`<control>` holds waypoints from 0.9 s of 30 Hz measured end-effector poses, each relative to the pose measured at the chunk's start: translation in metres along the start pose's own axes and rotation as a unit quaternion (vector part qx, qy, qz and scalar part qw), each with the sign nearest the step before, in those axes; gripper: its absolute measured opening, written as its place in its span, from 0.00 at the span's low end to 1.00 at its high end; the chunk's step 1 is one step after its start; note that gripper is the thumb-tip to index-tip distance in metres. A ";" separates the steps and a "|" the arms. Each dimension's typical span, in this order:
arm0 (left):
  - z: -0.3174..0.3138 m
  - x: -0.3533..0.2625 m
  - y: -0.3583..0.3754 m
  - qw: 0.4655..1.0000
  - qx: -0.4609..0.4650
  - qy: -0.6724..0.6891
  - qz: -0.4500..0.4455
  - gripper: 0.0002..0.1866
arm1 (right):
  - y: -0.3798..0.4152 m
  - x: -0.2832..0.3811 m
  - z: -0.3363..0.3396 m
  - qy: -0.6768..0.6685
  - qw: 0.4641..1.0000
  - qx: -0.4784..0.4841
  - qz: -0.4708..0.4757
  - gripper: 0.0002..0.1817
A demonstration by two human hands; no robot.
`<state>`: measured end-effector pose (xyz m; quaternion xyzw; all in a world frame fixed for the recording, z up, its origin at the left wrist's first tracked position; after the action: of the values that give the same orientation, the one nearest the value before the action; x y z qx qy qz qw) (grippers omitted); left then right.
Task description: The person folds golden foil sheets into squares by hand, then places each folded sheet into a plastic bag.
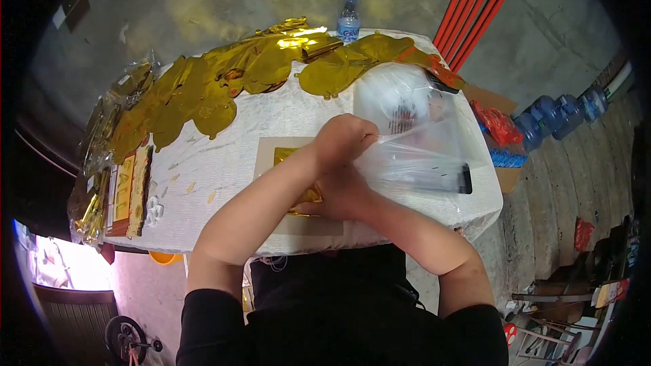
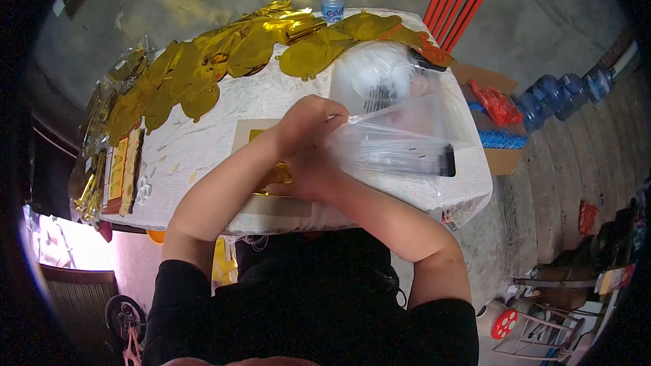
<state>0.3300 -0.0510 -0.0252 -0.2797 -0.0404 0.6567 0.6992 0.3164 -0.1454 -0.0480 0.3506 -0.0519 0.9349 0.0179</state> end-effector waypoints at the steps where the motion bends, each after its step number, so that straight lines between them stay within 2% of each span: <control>1: 0.002 0.001 0.003 1.000 -0.006 0.028 0.012 0.08 | 0.000 -0.001 -0.001 0.011 1.000 -0.003 -0.004 0.43; 3: 0.005 0.003 0.010 0.998 -0.015 0.053 0.027 0.07 | -0.001 -0.004 -0.003 0.023 1.000 -0.003 -0.005 0.45; 5: 0.010 0.000 0.015 0.988 0.071 0.103 0.093 0.06 | -0.002 -0.006 -0.004 0.045 0.999 0.016 0.006 0.47; 9: 0.012 0.005 0.016 0.970 0.112 0.147 0.157 0.07 | 0.000 -0.004 -0.002 0.062 0.998 0.010 0.011 0.48; 12: 0.018 0.012 0.019 0.972 0.067 0.159 0.159 0.09 | -0.001 -0.007 -0.003 0.080 0.995 -0.035 0.055 0.49; 14: 0.033 0.019 0.024 0.965 -0.066 0.183 0.176 0.09 | -0.003 -0.010 -0.008 0.154 0.987 -0.024 0.044 0.52; 16: 0.059 0.024 0.034 0.952 -0.172 0.149 0.205 0.10 | -0.001 -0.012 -0.010 0.160 0.986 -0.024 0.036 0.54; 18: 0.092 0.029 0.050 0.936 -0.273 0.128 0.183 0.09 | -0.001 -0.017 -0.014 0.172 0.984 -0.030 0.036 0.55; 20: 0.133 0.025 0.076 0.936 -0.321 -0.002 0.141 0.07 | -0.002 -0.016 -0.011 0.166 0.985 -0.019 0.037 0.54; 21: 0.145 0.028 0.092 0.936 -0.320 -0.010 0.149 0.07 | -0.002 -0.016 -0.011 0.163 0.986 -0.013 0.035 0.54; 23: 0.167 0.024 0.129 0.934 -0.320 -0.132 0.093 0.09 | -0.001 -0.020 -0.015 0.145 0.988 -0.024 0.054 0.54; 24: 0.173 0.023 0.148 0.932 -0.318 -0.141 0.100 0.09 | 0.000 -0.019 -0.014 0.145 0.988 -0.029 0.050 0.54; 26: 0.176 0.017 0.184 0.940 -0.208 -0.257 0.082 0.09 | -0.001 -0.015 -0.010 0.152 0.988 -0.019 0.035 0.55; 27: 0.178 0.016 0.203 0.939 -0.207 -0.263 0.086 0.09 | -0.002 -0.016 -0.011 0.149 0.988 -0.017 0.041 0.55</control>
<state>0.0746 0.0206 0.0289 -0.2381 -0.3330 0.7418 0.5312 0.3212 -0.1426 -0.0663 0.2049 -0.0784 0.9756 -0.0069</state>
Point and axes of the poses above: each hand's wrist, its own y-axis away from the middle knuckle, its own z-axis out of the back of the hand, x = y × z, the point moved 2 cm from there along -y, towards the middle knuckle, and after that the axes turned 10 degrees about -y, right-handed, at the moved point
